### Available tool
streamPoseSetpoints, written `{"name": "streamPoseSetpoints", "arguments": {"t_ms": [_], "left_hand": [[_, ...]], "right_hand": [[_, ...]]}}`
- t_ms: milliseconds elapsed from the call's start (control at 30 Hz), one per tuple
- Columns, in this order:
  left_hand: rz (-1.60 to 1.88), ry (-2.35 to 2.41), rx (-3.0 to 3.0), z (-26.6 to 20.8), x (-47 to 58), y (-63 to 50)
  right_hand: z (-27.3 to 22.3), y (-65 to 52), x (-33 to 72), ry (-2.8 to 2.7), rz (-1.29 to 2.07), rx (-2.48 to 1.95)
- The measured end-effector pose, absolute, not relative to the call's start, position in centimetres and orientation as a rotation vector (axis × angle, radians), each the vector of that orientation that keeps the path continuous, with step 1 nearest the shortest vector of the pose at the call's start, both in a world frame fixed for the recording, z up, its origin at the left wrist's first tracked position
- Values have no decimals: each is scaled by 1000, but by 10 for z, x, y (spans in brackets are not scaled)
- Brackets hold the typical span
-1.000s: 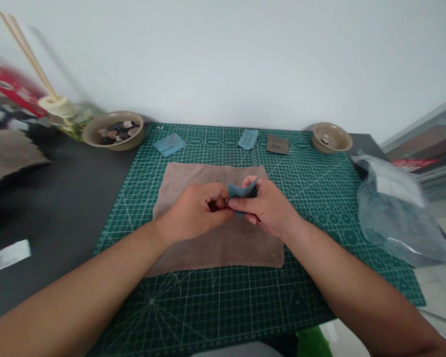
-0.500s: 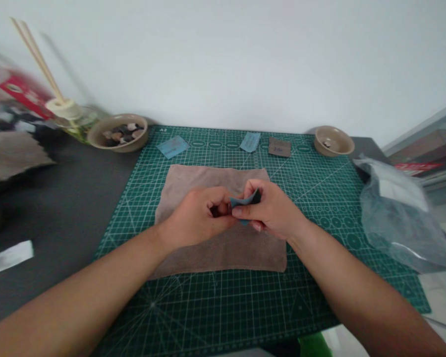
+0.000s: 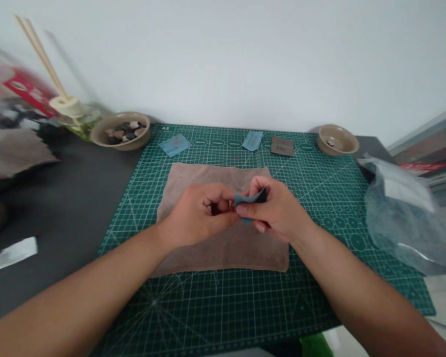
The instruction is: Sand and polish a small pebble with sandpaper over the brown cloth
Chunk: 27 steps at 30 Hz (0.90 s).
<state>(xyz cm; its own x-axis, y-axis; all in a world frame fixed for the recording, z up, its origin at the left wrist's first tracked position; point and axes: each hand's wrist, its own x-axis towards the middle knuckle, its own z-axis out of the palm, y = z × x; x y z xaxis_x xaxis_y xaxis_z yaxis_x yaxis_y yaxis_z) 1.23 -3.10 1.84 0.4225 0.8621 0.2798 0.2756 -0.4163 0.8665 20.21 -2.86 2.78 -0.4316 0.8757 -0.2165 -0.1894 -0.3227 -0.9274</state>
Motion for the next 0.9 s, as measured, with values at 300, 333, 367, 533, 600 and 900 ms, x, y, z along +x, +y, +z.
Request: {"name": "streamPoseSetpoints", "arguments": {"t_ms": [300,333,367,533,600,900], "left_hand": [[890,947,1996,20,12,-30],[898,936,1940,20,12,-30],[917,911,1864,20,11,-30],[965,774,1668,16,9,-28],[909,758,1726,16,9,-28],[1075,628,1509,28,5,-32]], "right_hand": [[28,-29,203,-1253,1786,-1044],[28,-29,204,-1273,1802,-1024],[29,-29,205,-1256,1831,-997],[29,-27,206,-1043,1939,-905],[27,-27,204,-1023,1946,-908],[44,-28,209,-840,2121,-744]]}}
